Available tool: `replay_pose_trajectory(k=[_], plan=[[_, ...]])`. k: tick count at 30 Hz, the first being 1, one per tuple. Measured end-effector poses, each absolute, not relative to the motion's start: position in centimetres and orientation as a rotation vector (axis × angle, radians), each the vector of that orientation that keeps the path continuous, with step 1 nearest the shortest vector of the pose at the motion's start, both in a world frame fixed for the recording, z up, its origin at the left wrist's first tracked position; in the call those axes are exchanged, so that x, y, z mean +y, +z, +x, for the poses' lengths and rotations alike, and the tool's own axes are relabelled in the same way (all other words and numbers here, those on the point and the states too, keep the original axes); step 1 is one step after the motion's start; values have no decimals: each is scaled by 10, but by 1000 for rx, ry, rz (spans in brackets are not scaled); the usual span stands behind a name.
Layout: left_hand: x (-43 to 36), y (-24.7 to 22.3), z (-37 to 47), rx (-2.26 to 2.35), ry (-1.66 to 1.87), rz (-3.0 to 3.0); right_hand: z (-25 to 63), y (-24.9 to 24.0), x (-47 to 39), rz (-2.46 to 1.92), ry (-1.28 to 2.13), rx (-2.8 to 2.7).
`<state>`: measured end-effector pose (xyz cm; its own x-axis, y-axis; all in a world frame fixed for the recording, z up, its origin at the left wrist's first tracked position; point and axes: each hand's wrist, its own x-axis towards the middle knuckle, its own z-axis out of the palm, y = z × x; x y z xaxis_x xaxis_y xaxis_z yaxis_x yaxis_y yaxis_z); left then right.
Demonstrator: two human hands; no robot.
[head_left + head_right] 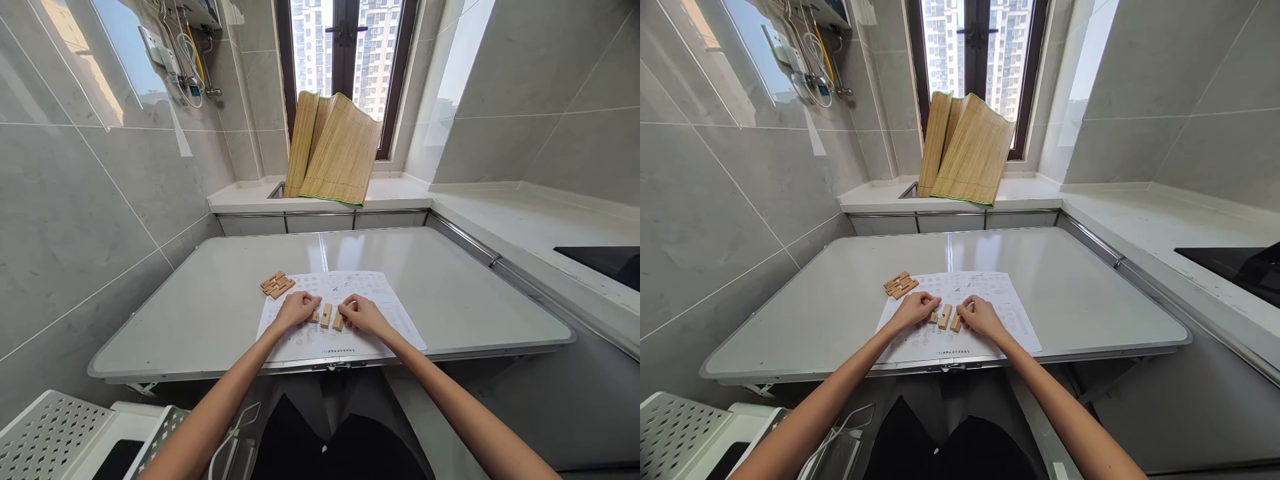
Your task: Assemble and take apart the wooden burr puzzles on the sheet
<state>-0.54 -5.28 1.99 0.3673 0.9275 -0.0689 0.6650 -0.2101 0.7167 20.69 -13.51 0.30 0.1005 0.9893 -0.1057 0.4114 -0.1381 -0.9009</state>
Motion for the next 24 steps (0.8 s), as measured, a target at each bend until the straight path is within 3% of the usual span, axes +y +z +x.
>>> replay_pose_trajectory(k=[8, 24], plan=[[-66, 30, -6, 1295, 404, 2166, 196, -9, -115, -1695, 826, -1494], [-68, 29, -7, 834, 327, 2484, 220, -32, -148, -1385, 829, -1450]])
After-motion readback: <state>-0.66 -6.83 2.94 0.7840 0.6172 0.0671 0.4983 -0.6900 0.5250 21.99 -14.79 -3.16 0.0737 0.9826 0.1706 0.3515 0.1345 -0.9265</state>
